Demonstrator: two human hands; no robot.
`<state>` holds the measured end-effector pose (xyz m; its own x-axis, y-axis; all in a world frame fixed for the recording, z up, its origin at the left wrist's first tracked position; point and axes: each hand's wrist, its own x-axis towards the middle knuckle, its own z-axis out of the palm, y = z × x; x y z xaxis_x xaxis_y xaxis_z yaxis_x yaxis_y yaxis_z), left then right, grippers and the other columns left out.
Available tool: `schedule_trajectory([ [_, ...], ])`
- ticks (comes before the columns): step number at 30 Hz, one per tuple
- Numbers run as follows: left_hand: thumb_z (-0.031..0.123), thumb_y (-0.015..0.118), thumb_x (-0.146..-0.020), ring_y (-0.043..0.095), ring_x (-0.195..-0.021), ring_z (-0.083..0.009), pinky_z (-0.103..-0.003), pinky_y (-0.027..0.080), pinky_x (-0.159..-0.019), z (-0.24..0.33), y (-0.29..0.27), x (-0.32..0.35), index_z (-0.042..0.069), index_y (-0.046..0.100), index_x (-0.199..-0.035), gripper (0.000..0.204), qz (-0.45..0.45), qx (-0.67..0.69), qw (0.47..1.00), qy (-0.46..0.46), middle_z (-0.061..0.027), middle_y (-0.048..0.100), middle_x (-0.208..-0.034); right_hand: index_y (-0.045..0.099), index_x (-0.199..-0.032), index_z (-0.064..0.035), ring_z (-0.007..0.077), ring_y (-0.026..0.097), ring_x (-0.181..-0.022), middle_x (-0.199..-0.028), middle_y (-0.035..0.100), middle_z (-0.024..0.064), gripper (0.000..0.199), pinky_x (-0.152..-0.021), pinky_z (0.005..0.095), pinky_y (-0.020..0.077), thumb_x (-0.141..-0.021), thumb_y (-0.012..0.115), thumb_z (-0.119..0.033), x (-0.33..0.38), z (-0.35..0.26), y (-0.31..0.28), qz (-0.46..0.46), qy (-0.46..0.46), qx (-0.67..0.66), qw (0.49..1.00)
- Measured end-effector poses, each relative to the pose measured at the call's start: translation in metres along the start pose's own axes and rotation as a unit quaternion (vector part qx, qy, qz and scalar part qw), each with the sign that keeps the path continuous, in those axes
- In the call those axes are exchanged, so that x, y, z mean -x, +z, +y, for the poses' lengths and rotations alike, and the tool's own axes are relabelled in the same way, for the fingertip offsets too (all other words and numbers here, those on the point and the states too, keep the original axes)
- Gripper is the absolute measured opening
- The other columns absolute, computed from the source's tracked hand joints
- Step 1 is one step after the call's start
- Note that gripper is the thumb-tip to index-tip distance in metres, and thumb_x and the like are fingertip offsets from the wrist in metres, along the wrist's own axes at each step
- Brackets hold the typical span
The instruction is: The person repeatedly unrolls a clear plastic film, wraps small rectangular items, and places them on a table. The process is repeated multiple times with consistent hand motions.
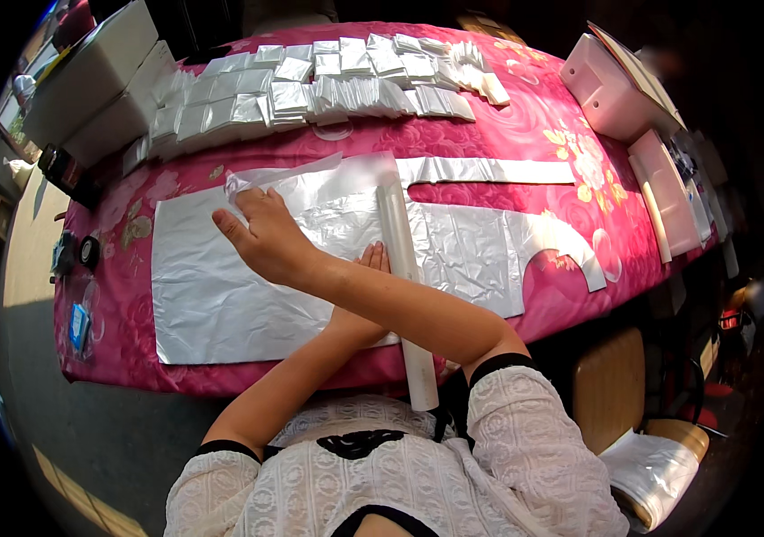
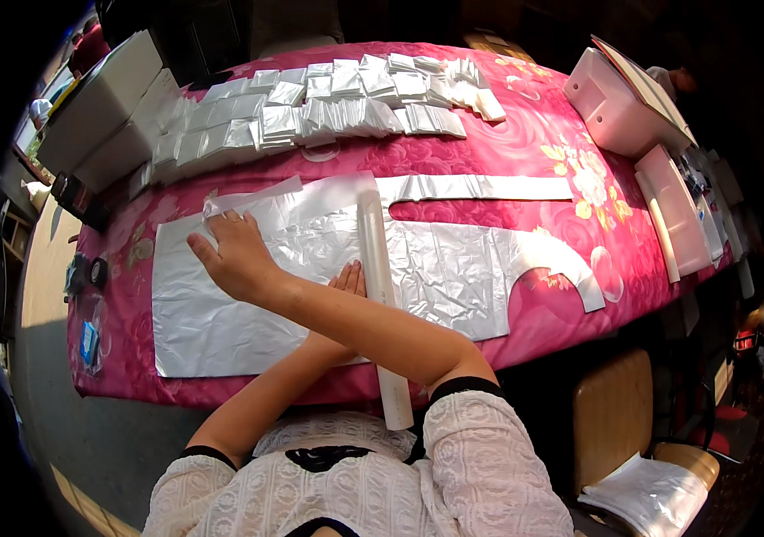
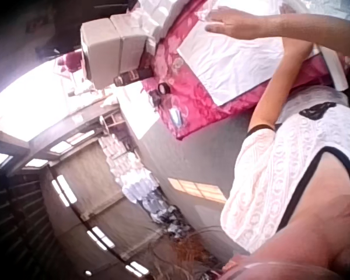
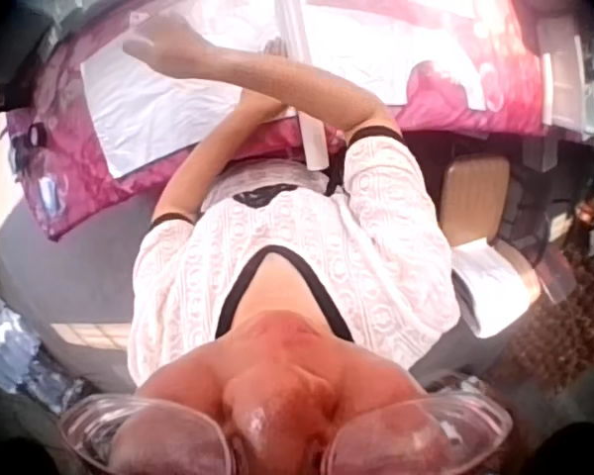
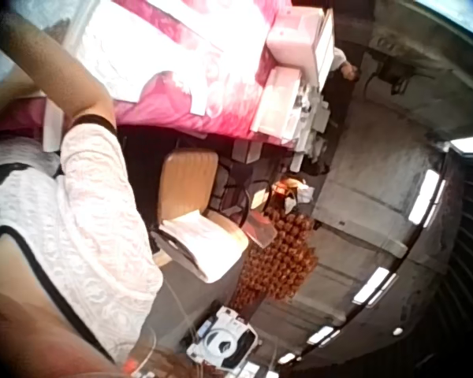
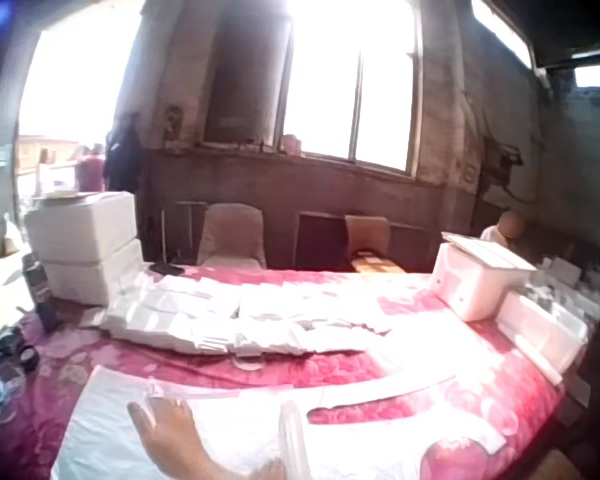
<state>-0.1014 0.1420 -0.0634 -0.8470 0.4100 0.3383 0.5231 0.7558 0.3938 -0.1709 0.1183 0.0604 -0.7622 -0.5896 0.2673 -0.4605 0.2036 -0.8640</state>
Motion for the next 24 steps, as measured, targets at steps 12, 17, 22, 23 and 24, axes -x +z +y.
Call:
schedule_trajectory([
  [12, 0.021, 0.039, -0.081, 0.021, -0.133, -0.0348, -0.043, 0.014, -0.110, -0.007, 0.015, 0.001, -0.013, 0.024, -0.132, 0.062, -0.028, -0.073, 0.997, -0.018, -0.0268, 0.025, -0.139, 0.030, -0.132, 0.0064, 0.0369, 0.022, -0.132, -0.137, 0.032, 0.0234, 0.070, -0.107, 0.0414, 0.0211, -0.086, 0.051, -0.042, 0.041, -0.032, 0.088, -0.260, -0.102, -0.044, 0.959],
  [17, 0.026, 0.040, -0.083, 0.017, -0.133, -0.0389, -0.044, 0.011, -0.110, -0.003, -0.017, 0.005, -0.014, 0.022, -0.132, 0.066, 0.003, -0.104, 0.993, 0.057, -0.0279, 0.020, -0.141, 0.056, -0.112, -0.0037, 0.0302, 0.049, -0.113, -0.117, 0.056, 0.0121, 0.037, -0.095, 0.0393, 0.0385, -0.078, 0.063, -0.016, 0.118, 0.024, -0.048, -0.057, -0.202, 0.139, 0.968],
  [22, 0.021, 0.054, -0.075, 0.012, -0.134, -0.0402, -0.043, 0.013, -0.109, -0.007, -0.013, -0.004, -0.009, 0.020, -0.135, 0.075, -0.028, 0.133, 0.990, -0.029, -0.0272, 0.013, -0.143, 0.049, -0.123, -0.0052, 0.0295, 0.045, -0.117, -0.126, 0.048, 0.0129, 0.048, -0.096, 0.0392, 0.0377, -0.081, 0.059, -0.026, 0.193, 0.066, -0.134, -0.050, -0.079, 0.318, 0.944],
  [23, 0.018, 0.055, -0.074, 0.013, -0.134, -0.0396, -0.043, 0.014, -0.109, -0.010, -0.020, -0.003, -0.008, 0.021, -0.135, 0.074, -0.012, 0.143, 0.989, -0.032, -0.0262, 0.015, -0.143, 0.045, -0.127, -0.0058, 0.0303, 0.041, -0.122, -0.132, 0.043, 0.0136, 0.054, -0.099, 0.0402, 0.0348, -0.083, 0.056, -0.033, 0.197, 0.071, -0.137, -0.074, -0.068, 0.332, 0.938],
  [24, 0.015, 0.056, -0.074, 0.014, -0.134, -0.0390, -0.043, 0.016, -0.109, -0.012, -0.031, 0.001, -0.007, 0.022, -0.135, 0.074, 0.005, 0.153, 0.988, -0.037, -0.0253, 0.016, -0.143, 0.043, -0.129, -0.0061, 0.0304, 0.037, -0.125, -0.134, 0.040, 0.0133, 0.056, -0.101, 0.0411, 0.0315, -0.084, 0.053, -0.037, 0.197, 0.076, -0.136, -0.092, -0.070, 0.340, 0.933],
])
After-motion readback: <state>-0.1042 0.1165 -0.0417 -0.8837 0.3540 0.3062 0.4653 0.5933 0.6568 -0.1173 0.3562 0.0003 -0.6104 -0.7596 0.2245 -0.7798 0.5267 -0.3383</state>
